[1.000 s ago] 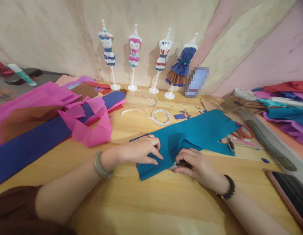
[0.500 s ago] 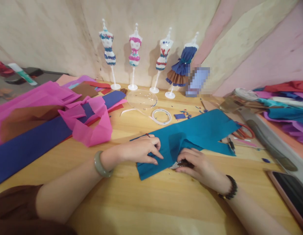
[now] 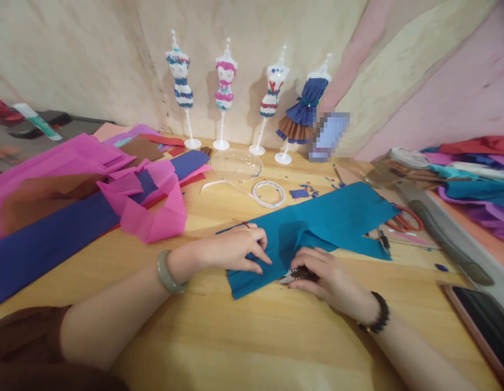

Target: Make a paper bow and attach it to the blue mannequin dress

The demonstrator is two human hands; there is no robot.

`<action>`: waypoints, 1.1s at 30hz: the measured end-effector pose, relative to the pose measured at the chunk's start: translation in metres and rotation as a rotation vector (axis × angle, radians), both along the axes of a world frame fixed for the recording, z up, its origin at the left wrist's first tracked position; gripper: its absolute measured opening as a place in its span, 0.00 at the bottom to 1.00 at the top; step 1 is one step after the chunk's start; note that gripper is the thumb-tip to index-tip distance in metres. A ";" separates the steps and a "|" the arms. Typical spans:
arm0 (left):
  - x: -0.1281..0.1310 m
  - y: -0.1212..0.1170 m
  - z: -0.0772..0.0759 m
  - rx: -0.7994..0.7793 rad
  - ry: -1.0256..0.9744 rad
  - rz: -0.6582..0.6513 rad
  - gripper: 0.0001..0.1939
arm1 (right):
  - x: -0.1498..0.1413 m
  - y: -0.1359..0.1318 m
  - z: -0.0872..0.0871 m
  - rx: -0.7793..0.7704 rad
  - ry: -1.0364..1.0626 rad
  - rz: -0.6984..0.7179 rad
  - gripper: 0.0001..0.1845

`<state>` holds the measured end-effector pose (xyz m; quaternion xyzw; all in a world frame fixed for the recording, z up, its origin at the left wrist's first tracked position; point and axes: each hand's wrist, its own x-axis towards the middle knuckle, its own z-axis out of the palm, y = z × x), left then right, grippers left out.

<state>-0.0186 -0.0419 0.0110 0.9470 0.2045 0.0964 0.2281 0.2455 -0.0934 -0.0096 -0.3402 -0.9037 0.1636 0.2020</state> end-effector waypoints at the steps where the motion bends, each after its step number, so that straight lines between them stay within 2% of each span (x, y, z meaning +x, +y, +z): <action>1: 0.000 0.000 0.000 -0.001 0.003 0.001 0.11 | -0.001 0.000 0.000 0.004 0.002 0.004 0.18; 33: 0.001 0.000 -0.001 -0.019 0.029 0.014 0.11 | -0.011 -0.004 0.002 0.002 0.032 0.043 0.17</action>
